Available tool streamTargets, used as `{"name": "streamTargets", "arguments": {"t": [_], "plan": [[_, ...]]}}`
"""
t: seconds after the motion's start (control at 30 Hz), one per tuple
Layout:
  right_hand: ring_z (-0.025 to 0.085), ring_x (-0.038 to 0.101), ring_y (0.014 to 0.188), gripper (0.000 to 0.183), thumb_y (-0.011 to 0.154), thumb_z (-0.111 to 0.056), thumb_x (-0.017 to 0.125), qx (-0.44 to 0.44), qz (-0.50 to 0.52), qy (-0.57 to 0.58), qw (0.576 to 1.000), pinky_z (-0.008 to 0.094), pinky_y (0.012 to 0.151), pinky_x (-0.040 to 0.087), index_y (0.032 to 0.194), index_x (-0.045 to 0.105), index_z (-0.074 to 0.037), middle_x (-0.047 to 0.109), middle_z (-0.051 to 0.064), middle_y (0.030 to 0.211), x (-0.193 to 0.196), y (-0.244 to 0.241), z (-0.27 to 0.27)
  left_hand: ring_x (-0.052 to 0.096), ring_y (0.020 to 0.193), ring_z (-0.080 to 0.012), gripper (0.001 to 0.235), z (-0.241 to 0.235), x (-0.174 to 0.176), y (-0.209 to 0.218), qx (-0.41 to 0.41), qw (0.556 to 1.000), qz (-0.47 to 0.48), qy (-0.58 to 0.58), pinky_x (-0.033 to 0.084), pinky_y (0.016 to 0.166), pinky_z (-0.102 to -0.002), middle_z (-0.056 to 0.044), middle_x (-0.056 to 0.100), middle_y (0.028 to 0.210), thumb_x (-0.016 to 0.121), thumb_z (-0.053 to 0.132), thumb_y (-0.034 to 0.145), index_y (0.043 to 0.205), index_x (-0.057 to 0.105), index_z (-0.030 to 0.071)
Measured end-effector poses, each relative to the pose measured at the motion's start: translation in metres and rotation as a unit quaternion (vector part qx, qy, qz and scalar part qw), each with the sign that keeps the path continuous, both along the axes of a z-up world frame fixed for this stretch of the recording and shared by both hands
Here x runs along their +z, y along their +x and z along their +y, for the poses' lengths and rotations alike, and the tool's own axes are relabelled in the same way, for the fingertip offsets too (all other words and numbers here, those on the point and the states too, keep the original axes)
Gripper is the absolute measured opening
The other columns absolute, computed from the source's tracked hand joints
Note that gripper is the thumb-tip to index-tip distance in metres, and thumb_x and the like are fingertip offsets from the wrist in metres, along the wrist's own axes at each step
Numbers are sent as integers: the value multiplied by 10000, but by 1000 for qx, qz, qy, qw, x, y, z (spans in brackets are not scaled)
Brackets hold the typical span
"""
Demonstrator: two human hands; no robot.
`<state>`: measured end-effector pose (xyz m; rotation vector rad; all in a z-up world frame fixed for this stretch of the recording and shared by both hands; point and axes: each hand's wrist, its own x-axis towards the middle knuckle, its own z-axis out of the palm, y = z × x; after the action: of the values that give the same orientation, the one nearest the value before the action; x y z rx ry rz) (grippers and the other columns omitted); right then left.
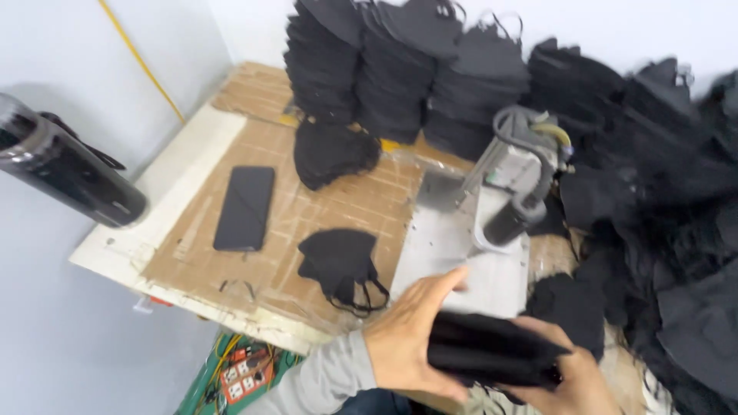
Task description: Trimming excess thread or material from black face masks using small pliers or nippers.
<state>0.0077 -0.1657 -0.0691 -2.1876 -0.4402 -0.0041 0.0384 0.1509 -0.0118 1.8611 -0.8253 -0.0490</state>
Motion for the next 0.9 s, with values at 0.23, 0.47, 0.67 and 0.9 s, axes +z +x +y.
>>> {"name": "streamTargets", "arguments": {"t": [0.23, 0.47, 0.67, 0.9], "plan": [[194, 729, 1166, 1151, 607, -250, 1032, -71, 195, -112, 972, 328, 1034, 523, 1561, 390, -216, 752, 104, 1188, -51, 28, 39, 251, 1492, -489, 1464, -2, -87, 12, -1, 983, -17, 184, 123, 1180, -634, -321, 306, 1571, 996, 427, 608, 1625, 31, 5], [342, 657, 1219, 1133, 613, -193, 980, 68, -60, 25, 996, 441, 1027, 464, 1505, 300, -29, 656, 231, 1306, -65, 28, 48, 448, 1374, -486, 1309, -16, -124, 6, 9, 998, -40, 45, 304, 1214, -552, -321, 440, 1465, 923, 353, 712, 1649, 118, -80], [289, 722, 1149, 1179, 614, -225, 1003, 13, 12, -24, 1000, 404, 985, 549, 1545, 292, -90, 747, 138, 1241, -77, 20, 43, 428, 1339, -517, 971, -17, -96, 1, 92, 985, -138, 42, 304, 1145, -592, -318, 442, 1398, 909, 326, 687, 1402, 379, -62], [343, 683, 1188, 1023, 734, -143, 932, 90, -69, 168, 979, 447, 1023, 492, 1523, 293, -22, 602, 253, 1366, -75, 30, 52, 641, 1125, -422, 706, -8, -120, 2, 53, 992, 39, 109, 502, 964, -518, -223, 631, 1166, 840, 370, 812, 1354, 528, 41]]}}
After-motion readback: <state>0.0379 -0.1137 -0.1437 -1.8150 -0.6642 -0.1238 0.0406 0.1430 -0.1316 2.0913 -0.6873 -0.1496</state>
